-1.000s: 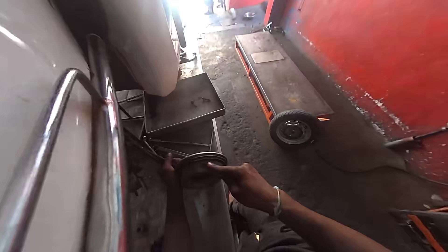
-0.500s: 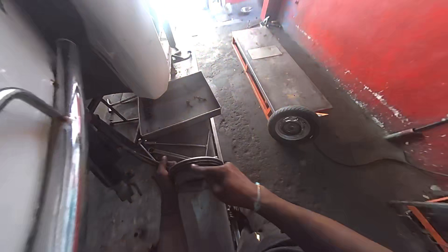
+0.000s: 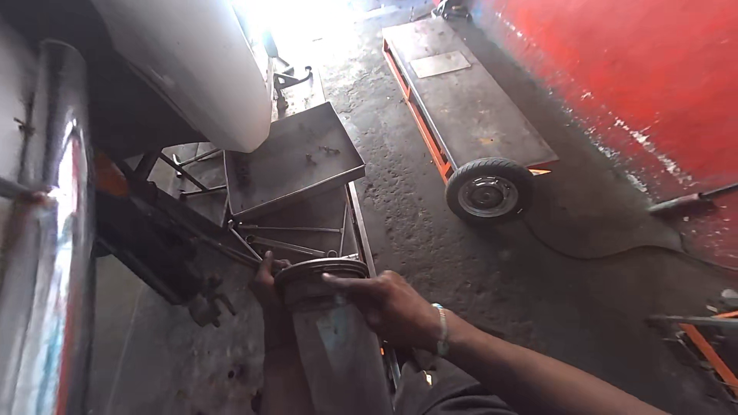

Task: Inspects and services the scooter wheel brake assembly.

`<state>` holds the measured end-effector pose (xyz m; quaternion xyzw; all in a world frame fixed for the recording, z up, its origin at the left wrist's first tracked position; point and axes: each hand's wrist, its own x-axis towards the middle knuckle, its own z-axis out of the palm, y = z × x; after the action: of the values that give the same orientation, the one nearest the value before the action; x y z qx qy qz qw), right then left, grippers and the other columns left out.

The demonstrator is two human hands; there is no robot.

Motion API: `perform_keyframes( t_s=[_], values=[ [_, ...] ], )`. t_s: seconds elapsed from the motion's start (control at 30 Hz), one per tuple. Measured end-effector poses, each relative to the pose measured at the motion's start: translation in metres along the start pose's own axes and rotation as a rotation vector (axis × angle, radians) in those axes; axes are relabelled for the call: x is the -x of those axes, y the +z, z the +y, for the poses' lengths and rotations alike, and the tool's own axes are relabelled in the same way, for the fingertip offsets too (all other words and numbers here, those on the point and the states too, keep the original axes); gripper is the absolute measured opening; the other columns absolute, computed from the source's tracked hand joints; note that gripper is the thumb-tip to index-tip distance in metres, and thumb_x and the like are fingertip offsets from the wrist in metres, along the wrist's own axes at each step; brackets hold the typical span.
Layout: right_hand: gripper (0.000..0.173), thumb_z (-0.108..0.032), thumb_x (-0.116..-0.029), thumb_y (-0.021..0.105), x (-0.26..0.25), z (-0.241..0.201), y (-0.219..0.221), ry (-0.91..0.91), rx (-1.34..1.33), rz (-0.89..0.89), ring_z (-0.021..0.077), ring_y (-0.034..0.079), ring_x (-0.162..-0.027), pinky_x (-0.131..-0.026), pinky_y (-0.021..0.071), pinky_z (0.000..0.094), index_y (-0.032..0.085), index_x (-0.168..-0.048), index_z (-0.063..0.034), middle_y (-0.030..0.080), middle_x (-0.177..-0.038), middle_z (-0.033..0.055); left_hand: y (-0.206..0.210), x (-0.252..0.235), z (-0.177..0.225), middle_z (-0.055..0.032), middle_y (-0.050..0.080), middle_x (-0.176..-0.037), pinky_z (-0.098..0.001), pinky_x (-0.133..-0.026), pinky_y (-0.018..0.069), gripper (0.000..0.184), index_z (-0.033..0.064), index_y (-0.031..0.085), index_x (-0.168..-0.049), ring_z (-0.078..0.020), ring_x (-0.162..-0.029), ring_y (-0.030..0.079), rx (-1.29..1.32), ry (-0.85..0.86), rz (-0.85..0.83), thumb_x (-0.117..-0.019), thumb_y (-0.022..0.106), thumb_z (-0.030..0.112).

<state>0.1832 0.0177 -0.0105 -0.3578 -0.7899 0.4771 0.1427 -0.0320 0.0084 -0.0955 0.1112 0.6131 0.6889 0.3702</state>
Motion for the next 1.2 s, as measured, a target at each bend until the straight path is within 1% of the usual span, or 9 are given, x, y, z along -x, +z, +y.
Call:
perform_keyframes(
  t_s=[0.1,0.17,0.3,0.47,0.67,0.8,0.97,1.1,1.2],
  values=[
    [0.039,-0.016,-0.1036,0.049,0.012,0.017,0.005,0.017,-0.094,0.124,0.0205,0.065,-0.071,-0.069,0.0525,0.0436,0.068,-0.138,-0.0208,0.071,-0.081,0.0103,0.007,0.001,0.007,0.0072,0.057,-0.06,-0.0162,-0.052,0.05,0.033,0.0107,0.057,-0.079,0.0006,-0.051,0.056,-0.065,0.01,0.087,-0.1085,0.046,0.02],
    [0.042,-0.012,-0.1021,0.049,0.002,0.007,0.007,0.021,-0.113,0.116,0.0253,0.068,-0.076,-0.072,0.0534,0.0478,0.067,-0.139,-0.018,0.073,-0.085,0.0137,0.005,0.001,0.005,0.0073,0.058,-0.065,-0.0171,-0.058,0.0524,0.028,0.0086,0.059,-0.086,0.0012,-0.057,0.058,-0.113,0.045,0.059,-0.1087,0.045,0.02],
    [0.043,-0.012,-0.1037,0.048,-0.005,0.0,0.005,-0.005,-0.093,0.013,0.032,0.07,-0.084,-0.078,0.0526,0.0532,0.064,-0.143,-0.0209,0.074,-0.091,0.0169,-0.001,-0.001,0.001,0.0096,0.061,-0.06,-0.0158,-0.054,0.0528,0.04,0.0134,0.057,-0.075,0.0014,-0.053,0.059,-0.061,0.061,-0.004,-0.1105,0.038,0.019],
    [0.038,-0.009,-0.1023,0.05,0.014,0.051,0.017,-0.084,-0.28,0.221,0.0117,0.059,-0.06,-0.062,0.0519,0.0333,0.069,-0.135,-0.0098,0.071,-0.079,0.0101,-0.01,-0.02,-0.012,0.0042,0.062,-0.063,-0.0207,-0.057,0.0545,0.037,0.0081,0.06,-0.078,-0.0034,-0.054,0.06,-0.044,0.045,0.042,-0.1092,0.044,0.021],
    [0.041,-0.009,-0.1001,0.05,-0.002,0.032,0.019,-0.1,-0.246,0.161,0.0256,0.07,-0.077,-0.074,0.0546,0.0479,0.069,-0.136,-0.0135,0.075,-0.088,0.0153,-0.018,-0.021,-0.015,0.0046,0.064,-0.064,-0.0212,-0.06,0.0566,0.04,0.01,0.059,-0.077,-0.0037,-0.058,0.064,-0.036,0.033,0.008,-0.1101,0.041,0.022],
    [0.038,-0.007,-0.0992,0.05,0.011,0.058,0.035,-0.117,-0.303,0.356,0.0125,0.056,-0.056,-0.057,0.0489,0.0334,0.071,-0.131,-0.0059,0.067,-0.07,0.0099,-0.011,-0.02,-0.01,0.0035,0.063,-0.066,-0.0201,-0.059,0.0542,0.037,0.0079,0.062,-0.08,-0.0029,-0.058,0.061,-0.098,0.051,0.066,-0.1094,0.045,0.023],
    [0.041,-0.003,-0.0964,0.051,-0.01,0.039,0.039,-0.201,-0.299,0.348,0.0204,0.065,-0.063,-0.063,0.0534,0.0409,0.07,-0.132,-0.0068,0.072,-0.077,0.0135,-0.019,-0.024,-0.015,0.0037,0.063,-0.065,-0.0214,-0.06,0.0559,0.038,0.0096,0.06,-0.079,-0.0041,-0.058,0.062,-0.085,0.059,0.014,-0.1098,0.042,0.022],
    [0.039,-0.001,-0.0983,0.048,0.014,0.064,0.058,-0.203,-0.513,0.385,0.0046,0.048,-0.05,-0.051,0.0451,0.0233,0.067,-0.132,0.0017,0.06,-0.063,0.0053,-0.011,-0.019,-0.008,0.0025,0.063,-0.061,-0.0201,-0.053,0.0546,0.043,0.0105,0.057,-0.072,-0.0043,-0.053,0.062,0.0,0.009,0.008,-0.1099,0.039,0.02],
    [0.041,-0.002,-0.0979,0.046,0.003,0.047,0.053,-0.128,-0.577,0.391,0.0022,0.047,-0.05,-0.051,0.0444,0.0219,0.066,-0.134,0.0019,0.059,-0.062,0.0016,-0.013,-0.023,-0.013,0.0029,0.065,-0.063,-0.0195,-0.055,0.0543,0.042,0.0092,0.061,-0.073,-0.0033,-0.055,0.062,-0.033,0.041,0.033,-0.1093,0.042,0.019]
  ],
)
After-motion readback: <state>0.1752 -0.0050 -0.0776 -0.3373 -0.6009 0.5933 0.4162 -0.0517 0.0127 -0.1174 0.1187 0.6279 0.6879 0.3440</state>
